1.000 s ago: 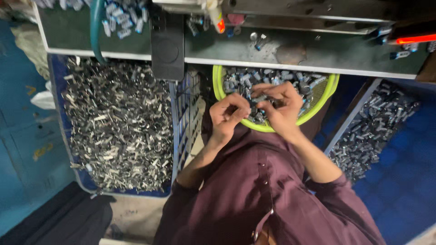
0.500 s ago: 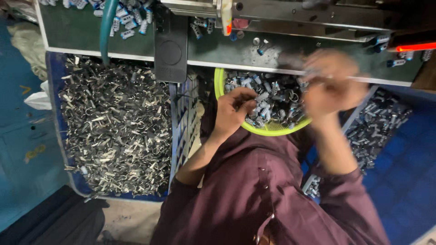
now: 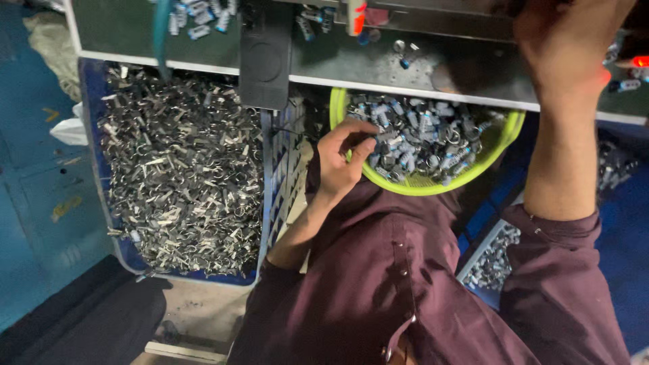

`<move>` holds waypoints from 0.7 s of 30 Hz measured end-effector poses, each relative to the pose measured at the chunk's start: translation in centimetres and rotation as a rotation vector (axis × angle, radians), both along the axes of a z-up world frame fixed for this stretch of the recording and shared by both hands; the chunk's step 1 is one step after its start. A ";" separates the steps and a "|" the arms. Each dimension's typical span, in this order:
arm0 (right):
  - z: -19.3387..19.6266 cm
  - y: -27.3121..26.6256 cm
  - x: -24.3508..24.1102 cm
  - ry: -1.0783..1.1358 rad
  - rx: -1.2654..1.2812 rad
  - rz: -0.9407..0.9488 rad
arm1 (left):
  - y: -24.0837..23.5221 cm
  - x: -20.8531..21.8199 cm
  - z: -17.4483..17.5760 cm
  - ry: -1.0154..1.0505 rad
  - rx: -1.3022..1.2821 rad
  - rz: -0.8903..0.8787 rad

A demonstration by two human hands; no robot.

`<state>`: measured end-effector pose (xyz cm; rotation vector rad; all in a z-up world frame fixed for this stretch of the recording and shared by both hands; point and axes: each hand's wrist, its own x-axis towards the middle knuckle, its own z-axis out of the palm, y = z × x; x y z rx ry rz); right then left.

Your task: The person repeatedly picks small cylindrical components from a green basket and places them into a machine slot. They then push the components into the machine and transfer processed parts into a large blue bin. The process is continuous and repetitive.

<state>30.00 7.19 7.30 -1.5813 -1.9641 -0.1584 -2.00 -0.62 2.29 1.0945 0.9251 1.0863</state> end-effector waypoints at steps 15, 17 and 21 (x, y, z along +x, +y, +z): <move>-5.4 -12.3 -13.2 1.171 -0.214 0.080 | 1.7 2.3 3.6 0.283 0.307 -0.107; -6.1 -13.2 -13.0 1.182 -0.222 0.103 | 1.2 2.1 4.0 0.306 0.186 -0.164; -6.7 -11.5 -12.7 1.240 -0.251 0.058 | 1.6 1.7 5.0 0.270 0.250 -0.168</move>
